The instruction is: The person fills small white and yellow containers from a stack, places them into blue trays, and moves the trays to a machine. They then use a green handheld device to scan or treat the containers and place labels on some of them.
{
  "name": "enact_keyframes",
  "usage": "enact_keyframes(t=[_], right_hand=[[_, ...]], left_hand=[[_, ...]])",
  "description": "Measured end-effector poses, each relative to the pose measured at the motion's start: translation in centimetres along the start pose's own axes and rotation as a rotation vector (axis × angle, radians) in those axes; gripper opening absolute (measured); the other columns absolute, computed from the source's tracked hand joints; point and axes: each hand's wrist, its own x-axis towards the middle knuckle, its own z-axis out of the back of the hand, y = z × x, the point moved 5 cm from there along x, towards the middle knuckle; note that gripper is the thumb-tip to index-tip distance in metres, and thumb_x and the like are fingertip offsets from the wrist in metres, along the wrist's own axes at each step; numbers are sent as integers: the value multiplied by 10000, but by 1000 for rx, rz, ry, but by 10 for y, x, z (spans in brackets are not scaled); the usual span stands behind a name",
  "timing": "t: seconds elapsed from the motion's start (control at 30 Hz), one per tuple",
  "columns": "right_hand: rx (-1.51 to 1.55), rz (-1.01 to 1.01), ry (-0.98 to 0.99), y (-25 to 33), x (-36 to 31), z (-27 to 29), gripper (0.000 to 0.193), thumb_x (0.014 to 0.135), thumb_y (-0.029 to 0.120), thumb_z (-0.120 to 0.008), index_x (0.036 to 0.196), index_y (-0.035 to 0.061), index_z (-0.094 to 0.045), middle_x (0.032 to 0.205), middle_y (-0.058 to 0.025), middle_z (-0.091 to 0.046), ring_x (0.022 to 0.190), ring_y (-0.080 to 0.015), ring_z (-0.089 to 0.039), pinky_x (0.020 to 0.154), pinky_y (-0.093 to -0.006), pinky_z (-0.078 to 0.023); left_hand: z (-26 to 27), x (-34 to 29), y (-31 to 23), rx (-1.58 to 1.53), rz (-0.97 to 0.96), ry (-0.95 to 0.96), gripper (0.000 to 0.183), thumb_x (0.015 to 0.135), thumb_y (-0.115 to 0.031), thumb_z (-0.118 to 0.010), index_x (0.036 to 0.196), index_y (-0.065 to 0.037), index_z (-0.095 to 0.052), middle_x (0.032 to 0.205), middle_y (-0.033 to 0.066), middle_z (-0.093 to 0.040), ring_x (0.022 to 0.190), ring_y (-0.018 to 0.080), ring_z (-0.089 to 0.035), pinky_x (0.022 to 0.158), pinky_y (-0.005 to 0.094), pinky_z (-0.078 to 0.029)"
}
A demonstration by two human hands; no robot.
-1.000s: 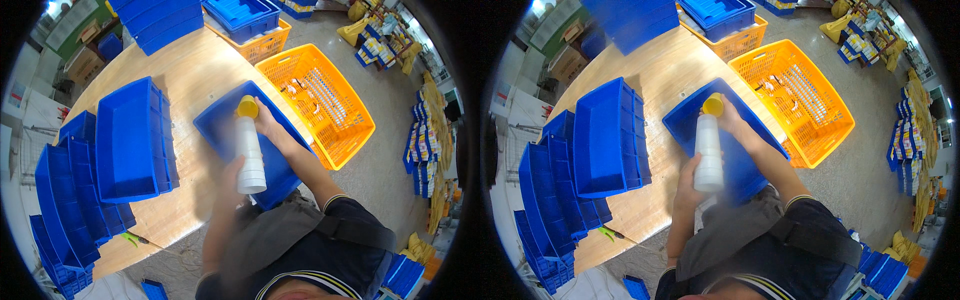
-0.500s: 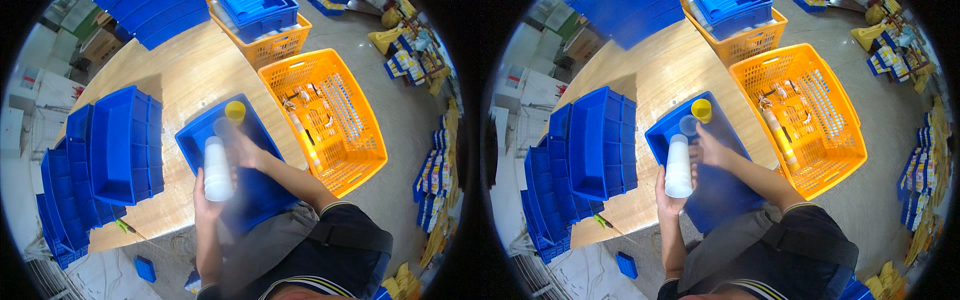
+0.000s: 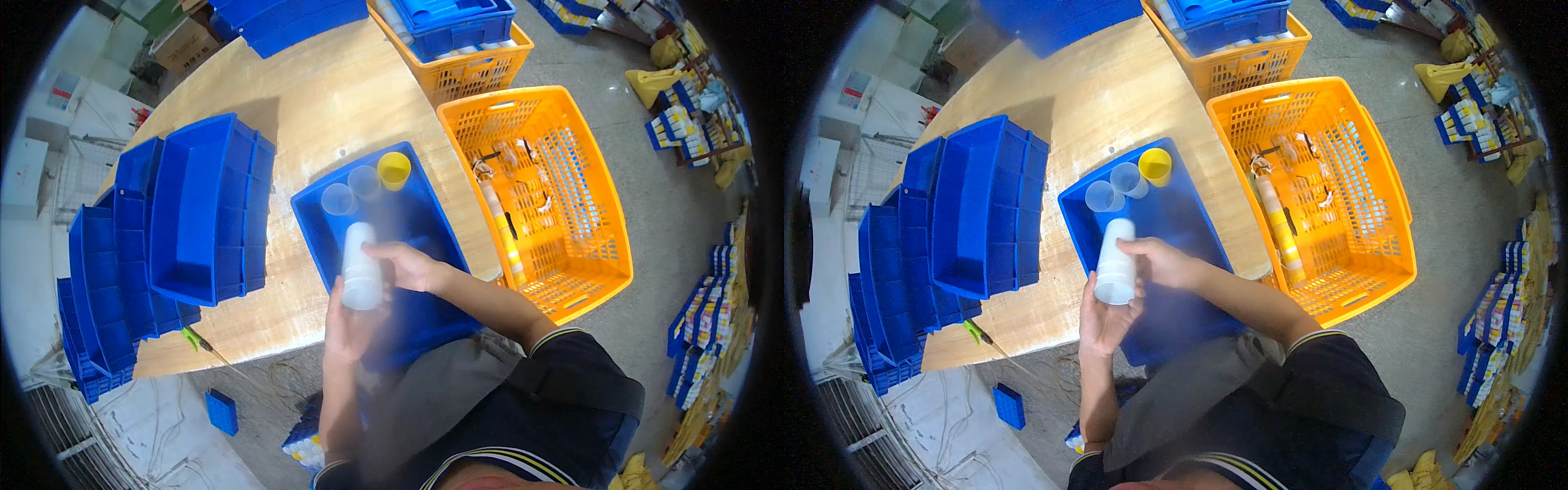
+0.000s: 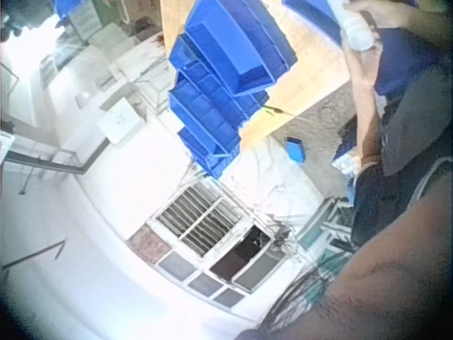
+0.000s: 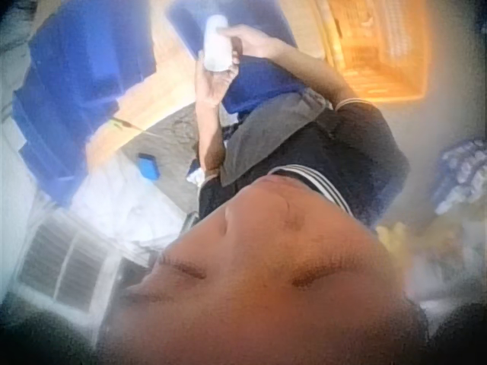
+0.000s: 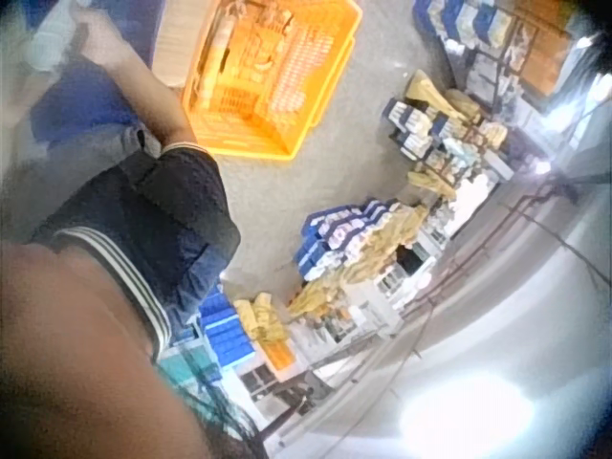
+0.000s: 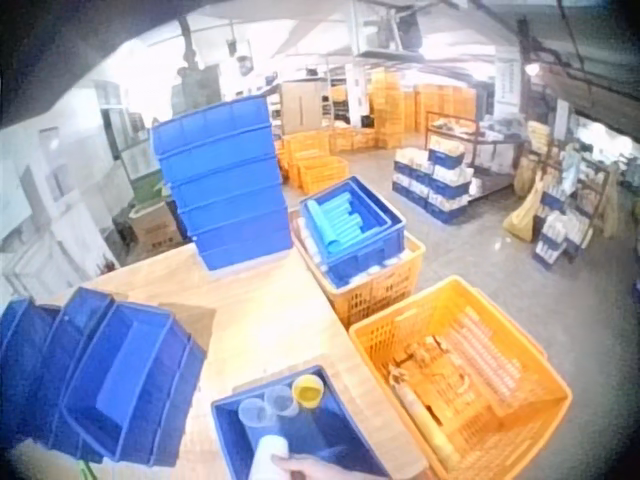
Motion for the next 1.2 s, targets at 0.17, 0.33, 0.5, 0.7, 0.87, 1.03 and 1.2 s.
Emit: enact_keyframes(t=[0.17, 0.33, 0.5, 0.7, 0.87, 1.03, 1.2], right_hand=[[324, 248, -301, 32, -27, 20, 561, 1006, 556, -433, 1283, 72, -497, 1257, -180, -591, 1167, -332, -584, 1030, -549, -441], [-250, 101, -165, -6, -27, -9, 529, 988, 417, -579, 1262, -34, -538, 1163, -161, -627, 1058, -243, -616, 886, -364, -496], [-76, 182, -270, -5, 13, -3, 519, 992, 445, -564, 1291, 24, -518, 1144, -141, -630, 1058, -235, -623, 906, -378, -500], [256, 305, -434, 13, 9, 38, 795, 959, 600, -520, 1474, 43, -281, 1444, -238, -420, 1335, -348, -467, 1090, -524, -389], [32, 276, -300, 14, -61, 0, 742, 1007, 456, -523, 1484, -51, -267, 1451, -233, -448, 1317, -322, -498, 1067, -415, -436], [-315, 725, -606, 70, -189, 78, 476, 1016, 321, -551, 1335, -32, -525, 1200, -145, -651, 1074, -238, -650, 989, -377, -498], [-921, 556, -1398, 72, -273, 361, 435, 904, 233, -678, 1263, 5, -585, 1082, -164, -694, 972, -279, -693, 875, -394, -541]], left_hand=[[-6, -7, 5, 44, 120, 139, 638, 1031, -513, -418, 1407, 1, -401, 1185, 235, -550, 1002, 316, -573, 806, 379, -510], [-1, 3, -10, 170, 64, 197, 564, 1040, -439, -446, 1393, 0, -418, 1248, 197, -545, 1076, 332, -579, 868, 385, -516], [13, -13, -23, 116, 41, 90, 525, 1034, -394, -460, 1397, -17, -417, 1285, 170, -512, 1139, 351, -546, 823, 351, -528], [37, -3, -30, -76, -32, 4, 555, 1020, -393, -489, 1397, 5, -404, 1274, 257, -464, 1088, 341, -534, 815, 331, -524], [58, 82, -62, -389, -138, -6, 722, 977, -459, -578, 1375, 95, -342, 1303, 294, -411, 1121, 370, -511, 929, 381, -534], [63, 127, -85, -265, -391, -100, 930, 948, -469, -622, 1395, 219, -183, 1445, 317, -302, 1311, 385, -415, 1113, 426, -430], [59, 111, -32, 223, -410, -276, 941, 1006, -383, -558, 1475, 182, 30, 1520, 349, -193, 1421, 370, -298, 1193, 423, -306]])
